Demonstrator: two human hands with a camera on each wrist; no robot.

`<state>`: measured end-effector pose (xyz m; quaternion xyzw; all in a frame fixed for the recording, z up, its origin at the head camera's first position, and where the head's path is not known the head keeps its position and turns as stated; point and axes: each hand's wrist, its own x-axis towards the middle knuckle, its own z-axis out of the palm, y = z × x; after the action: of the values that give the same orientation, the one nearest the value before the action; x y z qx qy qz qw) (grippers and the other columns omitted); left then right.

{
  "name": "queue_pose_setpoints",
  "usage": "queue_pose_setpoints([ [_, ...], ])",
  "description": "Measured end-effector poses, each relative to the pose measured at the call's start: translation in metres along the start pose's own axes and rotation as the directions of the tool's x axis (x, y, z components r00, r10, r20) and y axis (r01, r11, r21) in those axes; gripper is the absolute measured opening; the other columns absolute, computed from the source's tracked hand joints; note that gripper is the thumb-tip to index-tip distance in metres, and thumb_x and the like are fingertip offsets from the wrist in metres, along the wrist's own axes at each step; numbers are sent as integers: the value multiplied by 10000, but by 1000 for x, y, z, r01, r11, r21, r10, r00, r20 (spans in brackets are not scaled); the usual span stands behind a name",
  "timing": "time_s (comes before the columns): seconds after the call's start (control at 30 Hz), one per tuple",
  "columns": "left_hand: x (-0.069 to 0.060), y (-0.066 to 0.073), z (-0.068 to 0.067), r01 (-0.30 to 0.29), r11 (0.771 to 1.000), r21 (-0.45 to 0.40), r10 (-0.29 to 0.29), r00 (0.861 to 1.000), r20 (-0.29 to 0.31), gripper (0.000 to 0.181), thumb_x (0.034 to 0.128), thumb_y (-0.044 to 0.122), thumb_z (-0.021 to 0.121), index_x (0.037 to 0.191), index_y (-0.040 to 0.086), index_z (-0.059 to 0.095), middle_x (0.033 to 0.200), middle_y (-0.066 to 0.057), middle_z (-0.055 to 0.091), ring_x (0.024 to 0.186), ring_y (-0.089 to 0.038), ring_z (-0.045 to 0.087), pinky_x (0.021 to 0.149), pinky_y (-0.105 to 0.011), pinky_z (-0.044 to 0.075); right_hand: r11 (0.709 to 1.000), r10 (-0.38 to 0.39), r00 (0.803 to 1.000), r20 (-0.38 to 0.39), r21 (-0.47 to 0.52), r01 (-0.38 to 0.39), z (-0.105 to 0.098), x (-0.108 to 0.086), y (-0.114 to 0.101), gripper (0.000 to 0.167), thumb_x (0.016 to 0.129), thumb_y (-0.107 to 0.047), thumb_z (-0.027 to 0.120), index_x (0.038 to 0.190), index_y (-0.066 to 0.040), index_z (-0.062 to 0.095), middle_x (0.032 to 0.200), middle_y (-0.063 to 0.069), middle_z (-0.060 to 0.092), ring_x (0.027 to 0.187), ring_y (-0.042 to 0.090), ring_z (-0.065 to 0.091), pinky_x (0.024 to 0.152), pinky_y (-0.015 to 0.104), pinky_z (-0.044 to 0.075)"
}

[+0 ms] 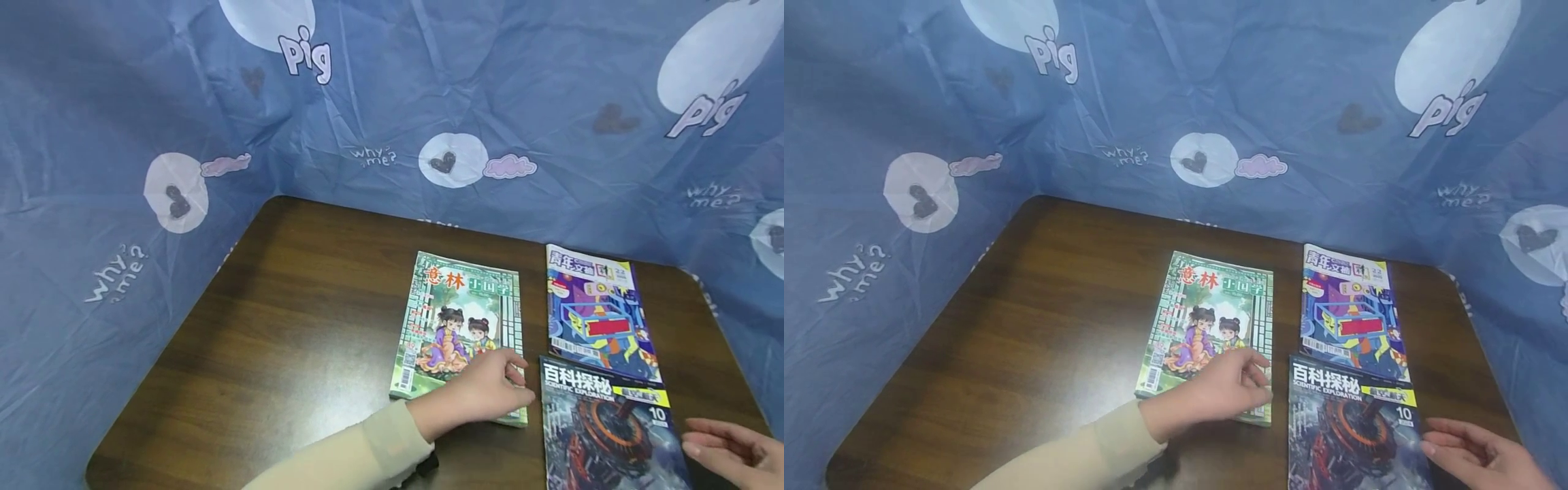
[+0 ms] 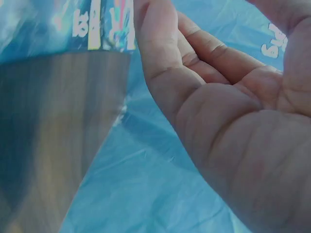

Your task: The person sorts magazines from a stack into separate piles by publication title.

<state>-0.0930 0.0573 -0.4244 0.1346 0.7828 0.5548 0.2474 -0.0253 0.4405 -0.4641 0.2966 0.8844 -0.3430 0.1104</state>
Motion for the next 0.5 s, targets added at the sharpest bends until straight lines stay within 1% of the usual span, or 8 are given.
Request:
queue_pose_setpoints([
  [0.07, 1, 1, -9, 0, 1000, -28, -1, 999, -32, 393, 865, 118, 760, 1235, 60, 641, 923, 60, 649, 745, -53, 600, 666, -241, 517, 998, -61, 998, -6, -1, 61, 0, -1, -9, 810, 943, -345, 739, 1403, 222, 389, 1028, 251, 682, 786, 209, 674, 619, 322, 575],
  [0.17, 1, 0, -24, -28, 997, -74, 21, 996, -92, 371, 870, 102, 747, 1220, 65, 630, 964, 31, 657, 756, -59, 619, 635, -250, 527, 986, -166, 985, -39, 11, 167, 3, -3, -23, 748, 976, -318, 702, 1395, 222, 399, 1120, 344, 639, 760, 88, 657, 620, 264, 572],
  [0.23, 0, 0, -35, -59, 993, -102, 45, 990, -137, 351, 884, 96, 734, 1215, 56, 625, 994, 3, 657, 791, -72, 631, 644, -257, 538, 969, -243, 967, -74, 14, 245, 7, -6, -34, 699, 995, -300, 679, 1388, 215, 414, 1197, 386, 593, 749, -13, 616, 625, 232, 566],
  [0.3, 0, -1, -46, -96, 989, -110, 74, 979, -188, 343, 891, 92, 716, 1218, 45, 621, 1009, -18, 658, 832, -86, 636, 685, -254, 540, 947, -314, 943, -108, 30, 319, 11, -10, -46, 631, 1009, -257, 663, 1376, 204, 439, 1241, 404, 567, 746, -98, 575, 630, 199, 557],
  [0.33, 0, -2, -52, -111, 987, -112, 86, 973, -212, 343, 894, 91, 711, 1221, 38, 622, 1011, -23, 657, 850, -96, 635, 708, -258, 539, 939, -337, 935, -112, 31, 342, 13, -12, -53, 625, 1012, -261, 658, 1376, 198, 443, 1253, 405, 561, 756, -116, 565, 635, 191, 555],
  [0.4, -1, -3, -63, -137, 985, -103, 107, 961, -254, 350, 898, 87, 707, 1231, 22, 620, 1010, -27, 662, 863, -121, 641, 728, -272, 543, 928, -367, 925, -97, 30, 371, 16, -18, -68, 634, 1026, -304, 632, 1396, 174, 443, 1273, 378, 566, 785, -138, 552, 647, 185, 554],
  [0.5, -2, -8, -79, -155, 982, -107, 118, 948, -296, 368, 900, 70, 701, 1251, 3, 611, 1004, -34, 663, 859, -159, 648, 717, -301, 552, 920, -390, 920, -43, 32, 392, 20, -27, -91, 707, 1020, -409, 613, 1445, 125, 432, 1309, 334, 571, 837, -126, 559, 670, 190, 554],
])
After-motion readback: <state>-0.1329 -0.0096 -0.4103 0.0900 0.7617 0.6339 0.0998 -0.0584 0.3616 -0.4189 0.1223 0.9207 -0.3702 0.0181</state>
